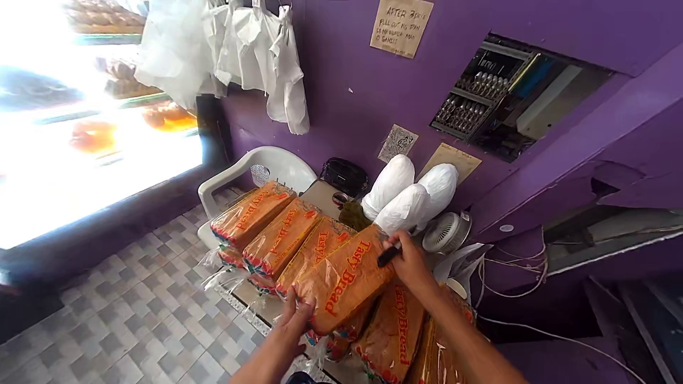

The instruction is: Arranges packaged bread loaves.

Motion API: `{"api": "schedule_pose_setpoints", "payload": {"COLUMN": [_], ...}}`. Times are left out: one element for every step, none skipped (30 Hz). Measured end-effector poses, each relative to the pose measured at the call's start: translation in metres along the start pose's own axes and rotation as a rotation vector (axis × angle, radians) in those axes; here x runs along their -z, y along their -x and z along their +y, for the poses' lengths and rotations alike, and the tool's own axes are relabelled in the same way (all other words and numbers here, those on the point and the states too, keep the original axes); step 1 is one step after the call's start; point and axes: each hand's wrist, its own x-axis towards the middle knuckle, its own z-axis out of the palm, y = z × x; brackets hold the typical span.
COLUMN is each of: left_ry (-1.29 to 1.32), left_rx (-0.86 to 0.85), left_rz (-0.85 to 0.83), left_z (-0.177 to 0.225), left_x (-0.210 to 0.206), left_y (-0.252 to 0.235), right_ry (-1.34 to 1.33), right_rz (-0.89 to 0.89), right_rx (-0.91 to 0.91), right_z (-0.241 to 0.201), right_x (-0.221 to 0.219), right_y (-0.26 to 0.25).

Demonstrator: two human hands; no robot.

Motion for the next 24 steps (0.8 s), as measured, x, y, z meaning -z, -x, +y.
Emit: {"api": "schedule_pose_setpoints", "payload": {"left_ry": [-0.076, -0.158, -0.248, -0.344, -0.462, -0.581, -0.691, -0.785, -0.87, -0.936, -0.981, -0.994, -0.982, -0.95, -0.887, -0.814, -0.748, -0.706, -0.714, -0.757, -0.802, -0.84, -0.86, -0.862], "left_rx": [-0.033, -0.074, -0.123, -0.172, -0.224, -0.281, -0.327, -0.363, -0.389, -0.404, -0.42, -0.436, -0.451, -0.47, -0.503, -0.55, -0.612, -0.675, -0.739, -0.792, -0.808, -0.8, -0.77, -0.74], "left_rz": [0.008, 0.017, 0.031, 0.047, 0.069, 0.092, 0.095, 0.075, 0.049, 0.011, -0.039, -0.102, -0.148, -0.15, -0.113, -0.042, 0.035, 0.102, 0.154, 0.181, 0.172, 0.145, 0.112, 0.088], "left_z": [0.005, 0.012, 0.02, 0.032, 0.045, 0.06, 0.077, 0.092, 0.104, 0.113, 0.117, 0.117, 0.113, 0.106, 0.096, 0.085, 0.072, 0.054, 0.03, 0.002, -0.025, -0.049, -0.068, -0.08], "left_x": [0.009, 0.018, 0.026, 0.032, 0.037, 0.038, 0.036, 0.031, 0.024, 0.015, 0.006, 0.0, -0.005, -0.008, -0.01, -0.01, -0.008, -0.003, 0.004, 0.012, 0.018, 0.02, 0.018, 0.012], "left_y": [-0.004, -0.011, -0.018, -0.028, -0.04, -0.054, -0.067, -0.083, -0.099, -0.115, -0.13, -0.144, -0.154, -0.16, -0.158, -0.15, -0.137, -0.122, -0.106, -0.091, -0.078, -0.067, -0.057, -0.05], "right_ry": [-0.002, -0.003, -0.003, -0.012, -0.03, -0.051, -0.086, -0.128, -0.169, -0.207, -0.224, -0.215, -0.2, -0.21, -0.25, -0.313, -0.387, -0.452, -0.506, -0.554, -0.611, -0.681, -0.783, -0.927], "right_rz": [0.072, 0.151, 0.211, 0.244, 0.253, 0.237, 0.2, 0.152, 0.105, 0.061, 0.049, 0.082, 0.146, 0.207, 0.27, 0.321, 0.346, 0.364, 0.384, 0.406, 0.425, 0.436, 0.432, 0.411], "right_rx": [0.036, 0.092, 0.137, 0.169, 0.183, 0.176, 0.157, 0.138, 0.132, 0.143, 0.176, 0.225, 0.274, 0.303, 0.312, 0.308, 0.304, 0.302, 0.302, 0.297, 0.289, 0.284, 0.286, 0.284], "right_z": [-0.001, -0.002, -0.003, -0.005, -0.01, -0.017, -0.026, -0.032, -0.034, -0.031, -0.024, -0.017, -0.008, 0.0, 0.008, 0.013, 0.019, 0.024, 0.029, 0.031, 0.031, 0.031, 0.03, 0.028], "right_x": [0.006, 0.011, 0.014, 0.017, 0.018, 0.019, 0.018, 0.014, 0.008, 0.0, -0.009, -0.017, -0.023, -0.024, -0.023, -0.018, -0.012, -0.005, 0.001, 0.006, 0.009, 0.01, 0.009, 0.007], "right_y": [0.02, 0.042, 0.064, 0.086, 0.106, 0.125, 0.143, 0.158, 0.169, 0.178, 0.184, 0.187, 0.188, 0.188, 0.188, 0.188, 0.187, 0.188, 0.189, 0.189, 0.188, 0.185, 0.182, 0.178]}}
